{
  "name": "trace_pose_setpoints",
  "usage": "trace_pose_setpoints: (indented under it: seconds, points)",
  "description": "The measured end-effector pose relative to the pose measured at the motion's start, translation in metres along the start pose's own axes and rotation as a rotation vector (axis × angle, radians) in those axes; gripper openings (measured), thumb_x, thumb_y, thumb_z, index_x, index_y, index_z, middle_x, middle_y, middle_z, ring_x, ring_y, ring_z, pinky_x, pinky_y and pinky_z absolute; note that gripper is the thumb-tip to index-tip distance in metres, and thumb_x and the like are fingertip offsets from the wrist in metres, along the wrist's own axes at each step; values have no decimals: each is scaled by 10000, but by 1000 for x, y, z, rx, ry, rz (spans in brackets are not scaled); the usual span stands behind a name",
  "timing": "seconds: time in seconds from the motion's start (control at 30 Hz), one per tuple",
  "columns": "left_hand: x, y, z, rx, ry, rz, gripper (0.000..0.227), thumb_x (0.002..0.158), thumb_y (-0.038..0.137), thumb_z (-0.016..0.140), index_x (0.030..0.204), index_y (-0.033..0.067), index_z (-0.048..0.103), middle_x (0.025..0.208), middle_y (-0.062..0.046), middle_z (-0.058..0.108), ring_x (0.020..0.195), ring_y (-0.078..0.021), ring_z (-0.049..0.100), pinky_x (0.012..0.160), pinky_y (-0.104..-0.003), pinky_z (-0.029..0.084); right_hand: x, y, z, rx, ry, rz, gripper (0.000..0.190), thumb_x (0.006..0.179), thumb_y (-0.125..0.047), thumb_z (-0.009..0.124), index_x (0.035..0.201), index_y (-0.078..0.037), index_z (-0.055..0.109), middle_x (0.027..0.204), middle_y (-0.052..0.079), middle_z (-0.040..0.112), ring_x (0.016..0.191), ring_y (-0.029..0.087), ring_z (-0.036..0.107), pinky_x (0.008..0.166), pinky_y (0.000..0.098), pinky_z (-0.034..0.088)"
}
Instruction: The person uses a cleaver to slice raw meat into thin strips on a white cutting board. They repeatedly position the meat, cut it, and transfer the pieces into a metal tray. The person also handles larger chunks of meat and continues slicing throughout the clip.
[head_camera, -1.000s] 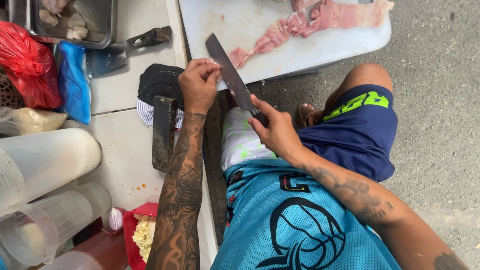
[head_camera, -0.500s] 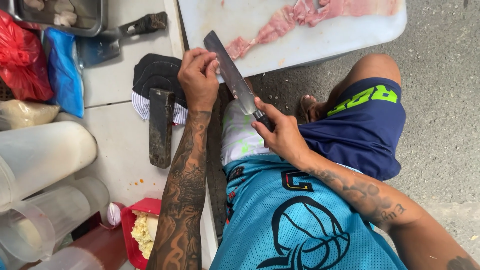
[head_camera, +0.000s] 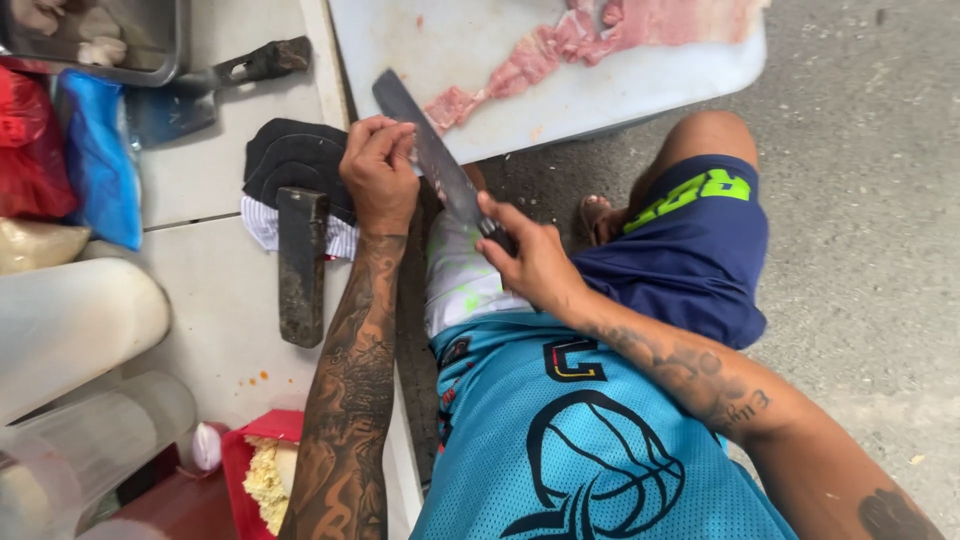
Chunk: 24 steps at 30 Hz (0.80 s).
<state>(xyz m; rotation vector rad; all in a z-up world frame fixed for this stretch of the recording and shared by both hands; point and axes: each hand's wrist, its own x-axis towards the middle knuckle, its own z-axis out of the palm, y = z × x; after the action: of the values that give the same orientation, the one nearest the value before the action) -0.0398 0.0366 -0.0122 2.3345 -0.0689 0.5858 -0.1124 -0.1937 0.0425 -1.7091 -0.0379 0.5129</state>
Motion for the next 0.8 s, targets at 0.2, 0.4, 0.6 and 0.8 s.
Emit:
trace_pose_setpoints:
  seconds: [0.2,0.4,0.6,0.8]
  points:
    - [-4,-1,5,113,63,75,81,953,67,679,910,54,747,968,-74,628,922,-319,698,846,-404,579,-49,-23,-28,-54,-44,104,492,914,-112,687,1399,-173,633,704,231,749,397,250,681,310,290,556]
    - [-4,-5,0,103,124,5,70,779,-13,705,826,35,723,904,-95,649,873,-349,701,799,-426,583,-67,2,-48,-340,97,-44,527,915,-153,727,1433,-130,636,951,236,755,804,386,706,741,495,536]
    - [-5,1,-3,-37,120,-117,153,739,16,774,878,76,792,870,-78,695,891,-287,730,757,-320,606,-28,8,-7,-342,122,-221,517,911,-169,717,1419,-139,625,1226,134,746,1057,407,701,931,571,543]
    - [-4,3,1,15,51,-39,94,835,25,823,905,80,791,925,-49,688,946,-289,720,802,-373,605,-27,-8,-13,-286,57,-118,469,930,-227,700,1393,-172,642,1141,151,771,1015,389,727,850,490,603]
